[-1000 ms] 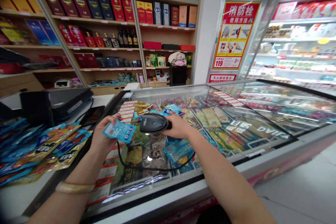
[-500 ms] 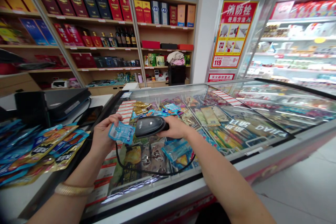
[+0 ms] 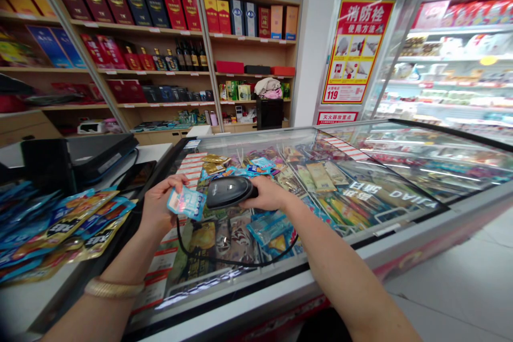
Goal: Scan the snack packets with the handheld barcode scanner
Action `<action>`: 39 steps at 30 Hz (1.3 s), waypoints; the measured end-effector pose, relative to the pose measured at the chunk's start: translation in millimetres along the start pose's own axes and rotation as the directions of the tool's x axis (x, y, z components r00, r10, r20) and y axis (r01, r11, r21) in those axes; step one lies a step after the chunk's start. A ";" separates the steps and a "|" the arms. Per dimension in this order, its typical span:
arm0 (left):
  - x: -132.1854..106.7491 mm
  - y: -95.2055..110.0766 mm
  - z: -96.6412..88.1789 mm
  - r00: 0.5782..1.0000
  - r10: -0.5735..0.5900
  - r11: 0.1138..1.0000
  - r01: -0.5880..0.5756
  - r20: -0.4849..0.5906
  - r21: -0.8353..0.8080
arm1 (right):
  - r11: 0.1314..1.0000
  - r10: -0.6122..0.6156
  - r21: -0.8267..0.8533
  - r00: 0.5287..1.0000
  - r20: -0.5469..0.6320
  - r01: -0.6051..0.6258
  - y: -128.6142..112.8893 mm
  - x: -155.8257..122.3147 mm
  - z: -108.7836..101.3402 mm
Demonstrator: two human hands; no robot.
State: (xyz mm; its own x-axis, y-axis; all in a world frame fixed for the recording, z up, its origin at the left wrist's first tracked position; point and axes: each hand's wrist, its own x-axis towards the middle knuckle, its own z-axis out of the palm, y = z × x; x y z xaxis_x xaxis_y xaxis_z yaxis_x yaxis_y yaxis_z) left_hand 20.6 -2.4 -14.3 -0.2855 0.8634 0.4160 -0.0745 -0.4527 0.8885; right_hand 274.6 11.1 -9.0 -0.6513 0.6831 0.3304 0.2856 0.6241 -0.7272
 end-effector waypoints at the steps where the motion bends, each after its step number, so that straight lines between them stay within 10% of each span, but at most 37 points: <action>1: 0.3 -0.5 -0.4 1.000 -0.001 1.000 0.001 -0.003 0.001 | 1.000 -0.003 0.000 1.000 -0.001 0.003 -0.1 0.0 0.0; 10: -1.0 -0.3 -0.4 1.000 -0.017 1.000 0.017 -0.018 -0.007 | 0.998 -0.023 -0.065 0.998 -0.063 0.019 7.7 0.3 -0.4; 15: 9.8 5.6 -16.9 0.984 0.015 0.943 0.044 -0.175 0.330 | 0.993 -0.054 -0.113 0.983 -0.177 0.034 11.7 0.5 -4.4; 21: 54.7 30.7 -88.5 0.967 0.254 0.520 -0.167 0.035 0.838 | 0.990 -0.044 -0.143 0.965 -0.257 0.007 20.2 -1.2 -9.3; 28: 84.1 46.3 -170.7 0.950 0.298 0.355 -0.201 0.093 0.913 | 0.984 -0.053 -0.181 0.948 -0.315 -0.005 27.4 -1.2 -13.7; 33: 75.5 54.7 -171.8 0.937 0.284 0.207 -0.268 0.204 0.941 | 0.985 -0.052 -0.173 0.934 -0.352 -0.010 28.3 -1.6 -15.8; 39: 67.0 60.6 -141.9 0.817 0.556 0.212 -0.314 0.150 0.925 | 0.982 -0.027 -0.180 0.923 -0.385 -0.046 28.1 -3.0 -18.0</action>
State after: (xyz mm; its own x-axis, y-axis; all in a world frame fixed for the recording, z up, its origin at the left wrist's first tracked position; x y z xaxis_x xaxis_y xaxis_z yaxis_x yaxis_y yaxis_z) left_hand -138.6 -3.5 40.0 -0.1315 0.4873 0.8633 0.9579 -0.1616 0.2371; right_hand 297.2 33.5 -19.5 -0.3381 0.7593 0.5560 0.4378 0.6499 -0.6213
